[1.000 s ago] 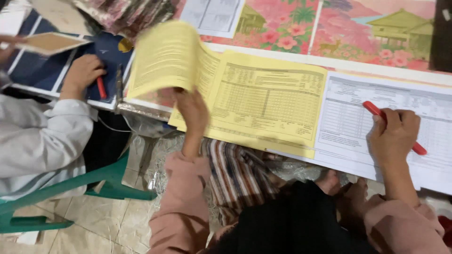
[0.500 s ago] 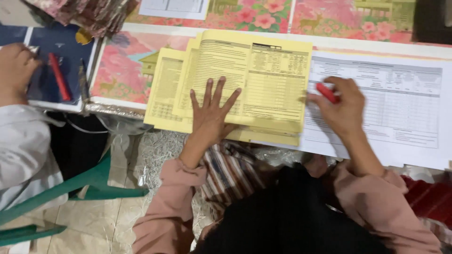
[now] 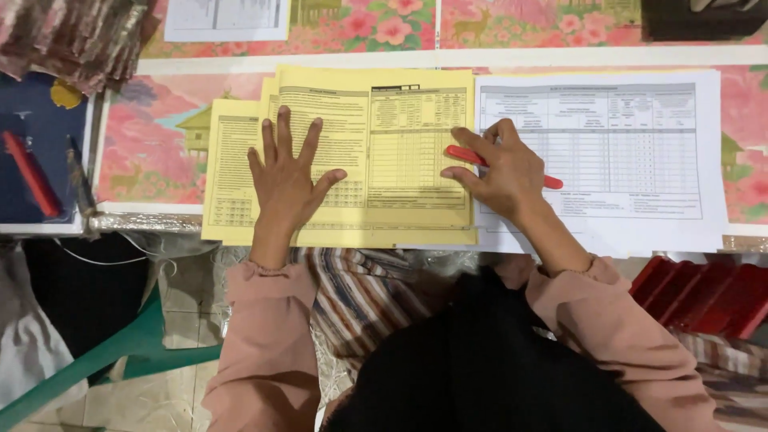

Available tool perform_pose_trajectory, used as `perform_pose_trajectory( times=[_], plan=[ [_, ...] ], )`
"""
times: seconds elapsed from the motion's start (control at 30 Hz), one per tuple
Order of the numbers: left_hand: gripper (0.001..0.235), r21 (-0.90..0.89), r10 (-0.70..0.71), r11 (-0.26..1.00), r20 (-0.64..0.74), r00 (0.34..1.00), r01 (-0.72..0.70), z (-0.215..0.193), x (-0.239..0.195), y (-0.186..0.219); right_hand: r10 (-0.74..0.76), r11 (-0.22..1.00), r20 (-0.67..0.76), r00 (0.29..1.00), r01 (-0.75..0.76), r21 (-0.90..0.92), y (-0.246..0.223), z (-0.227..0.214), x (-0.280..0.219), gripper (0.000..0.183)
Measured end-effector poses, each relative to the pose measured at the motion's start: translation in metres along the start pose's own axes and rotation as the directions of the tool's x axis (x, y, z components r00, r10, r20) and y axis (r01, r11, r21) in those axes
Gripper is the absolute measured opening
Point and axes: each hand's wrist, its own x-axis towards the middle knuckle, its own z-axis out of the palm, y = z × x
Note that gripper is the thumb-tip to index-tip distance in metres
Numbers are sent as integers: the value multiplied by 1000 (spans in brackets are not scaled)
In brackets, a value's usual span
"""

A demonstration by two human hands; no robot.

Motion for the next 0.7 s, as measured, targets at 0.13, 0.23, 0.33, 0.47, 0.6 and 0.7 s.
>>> perform_pose_trajectory(
  times=[0.13,0.23,0.33,0.47,0.6,0.7],
  plan=[
    [84,17,-12,1000,4,1000,12,8,2,-4,-10,1000,-1,1000,9,-15,3,5,0,50],
    [83,18,-6,1000,-2,1000,6,10,3,-5,6,999,5,1000,-6,-34,2,4,1,49],
    [83,36,2,999,-10,1000,-2,14,3,-6,26,999,26,999,-25,-37,2,4,1,51],
    [83,34,-2,999,-7,1000,2,18,5,-5,47,999,54,997,-46,-10,-4,-2,1,50],
    [84,43,-6,999,6,1000,6,20,5,-6,48,999,54,997,-47,-13,-2,-1,2,52],
    [84,41,0,999,12,1000,0,24,7,-8,63,998,71,995,-61,-26,-2,-2,2,52]
  ],
)
